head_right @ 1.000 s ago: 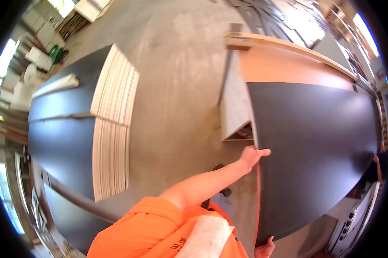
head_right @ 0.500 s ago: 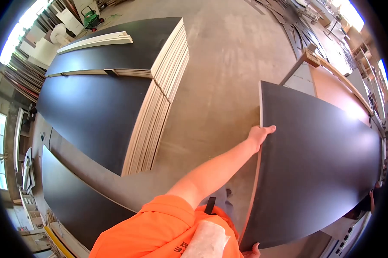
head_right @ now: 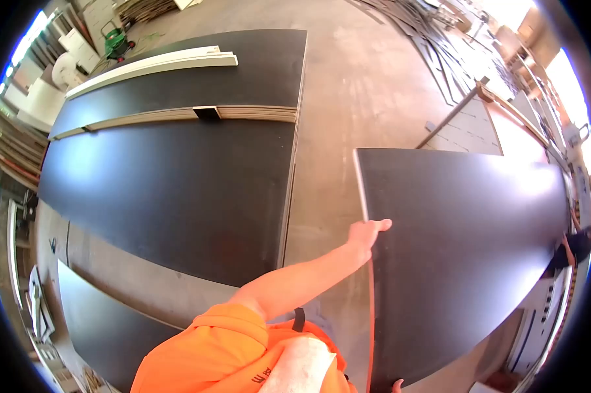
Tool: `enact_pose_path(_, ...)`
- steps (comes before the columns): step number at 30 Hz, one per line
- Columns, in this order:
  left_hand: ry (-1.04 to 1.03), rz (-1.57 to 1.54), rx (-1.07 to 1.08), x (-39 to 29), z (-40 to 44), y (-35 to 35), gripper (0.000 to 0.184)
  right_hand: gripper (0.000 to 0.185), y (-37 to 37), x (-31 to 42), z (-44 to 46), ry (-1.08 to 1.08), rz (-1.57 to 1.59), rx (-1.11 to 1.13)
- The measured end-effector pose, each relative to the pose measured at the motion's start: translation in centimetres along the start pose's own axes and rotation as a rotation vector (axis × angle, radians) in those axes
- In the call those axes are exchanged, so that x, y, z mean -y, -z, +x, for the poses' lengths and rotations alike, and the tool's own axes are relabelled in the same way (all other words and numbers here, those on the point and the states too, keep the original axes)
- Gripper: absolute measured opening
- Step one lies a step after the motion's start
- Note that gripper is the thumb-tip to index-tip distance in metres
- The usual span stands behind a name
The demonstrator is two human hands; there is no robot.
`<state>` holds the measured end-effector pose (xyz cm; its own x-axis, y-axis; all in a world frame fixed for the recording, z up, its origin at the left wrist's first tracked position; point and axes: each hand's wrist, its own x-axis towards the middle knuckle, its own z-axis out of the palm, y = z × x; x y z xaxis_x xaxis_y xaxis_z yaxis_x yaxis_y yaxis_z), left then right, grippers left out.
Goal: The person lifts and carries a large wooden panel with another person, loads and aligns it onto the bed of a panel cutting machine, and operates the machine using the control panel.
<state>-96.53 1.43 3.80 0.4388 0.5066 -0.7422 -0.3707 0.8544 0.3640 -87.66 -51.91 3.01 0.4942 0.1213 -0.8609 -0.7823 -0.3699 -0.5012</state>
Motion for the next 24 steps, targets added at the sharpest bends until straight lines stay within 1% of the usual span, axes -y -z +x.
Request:
enact_pose_path(1,0.015,-0.011,0.002,-0.5,-2.5,2.8,0.044,0.104,-0.1,-3.0,-2.0,0.002,0.006,-0.012)
enact_pose_path(2,0.023,-0.022,0.006,-1.0,-4.5,5.2,0.044,0.096,-1.3,-5.6,-4.4,0.01,0.047,-0.004)
enact_pose_path(4,0.059,0.027,-0.073,-1.1,-7.9,11.0,0.046,0.083,-3.2,-10.7,-8.9,0.015,0.117,0.019)
enact_pose_path(5,0.069,0.054,-0.118,-2.0,-9.9,13.8,0.047,0.082,-3.7,-13.7,-10.4,0.023,0.108,0.018)
enact_pose_path(6,0.104,-0.006,-0.025,-2.6,-12.4,16.6,0.049,0.08,-4.1,-16.8,-11.9,0.03,0.11,0.011)
enact_pose_path(8,0.115,0.019,-0.03,-3.4,-15.7,21.8,0.049,0.078,-4.7,-22.4,-16.3,0.054,0.12,-0.027)
enact_pose_path(11,0.113,-0.008,-0.032,-6.1,-21.0,30.0,0.048,0.076,-7.8,-28.4,-22.6,0.087,0.092,-0.057)
enact_pose_path(13,0.123,-0.042,-0.019,-9.4,-25.2,35.5,0.046,0.075,-11.3,-33.2,-26.0,0.083,0.088,-0.059)
enact_pose_path(14,0.104,0.033,-0.101,-10.9,-26.6,38.7,0.042,0.075,-13.0,-36.0,-27.8,0.078,0.09,-0.058)
enact_pose_path(17,0.166,-0.039,-0.003,-16.7,-31.0,48.0,0.039,0.074,-19.6,-43.8,-32.6,0.07,0.074,-0.055)
enact_pose_path(18,0.116,-0.051,-0.003,-18.7,-32.9,50.8,0.039,0.074,-22.2,-46.6,-34.0,0.064,0.068,-0.04)
enact_pose_path(21,0.044,0.051,-0.091,-24.1,-35.9,61.4,0.041,0.073,-29.9,-55.2,-39.3,0.038,0.037,-0.029)
enact_pose_path(22,0.02,0.162,-0.225,-27.1,-39.0,63.7,0.041,0.073,-32.3,-57.8,-41.1,0.028,0.023,-0.02)
enact_pose_path(24,0.056,0.091,-0.143,-31.1,-43.4,70.2,0.043,0.073,-36.8,-63.0,-44.8,0.015,0.01,-0.001)
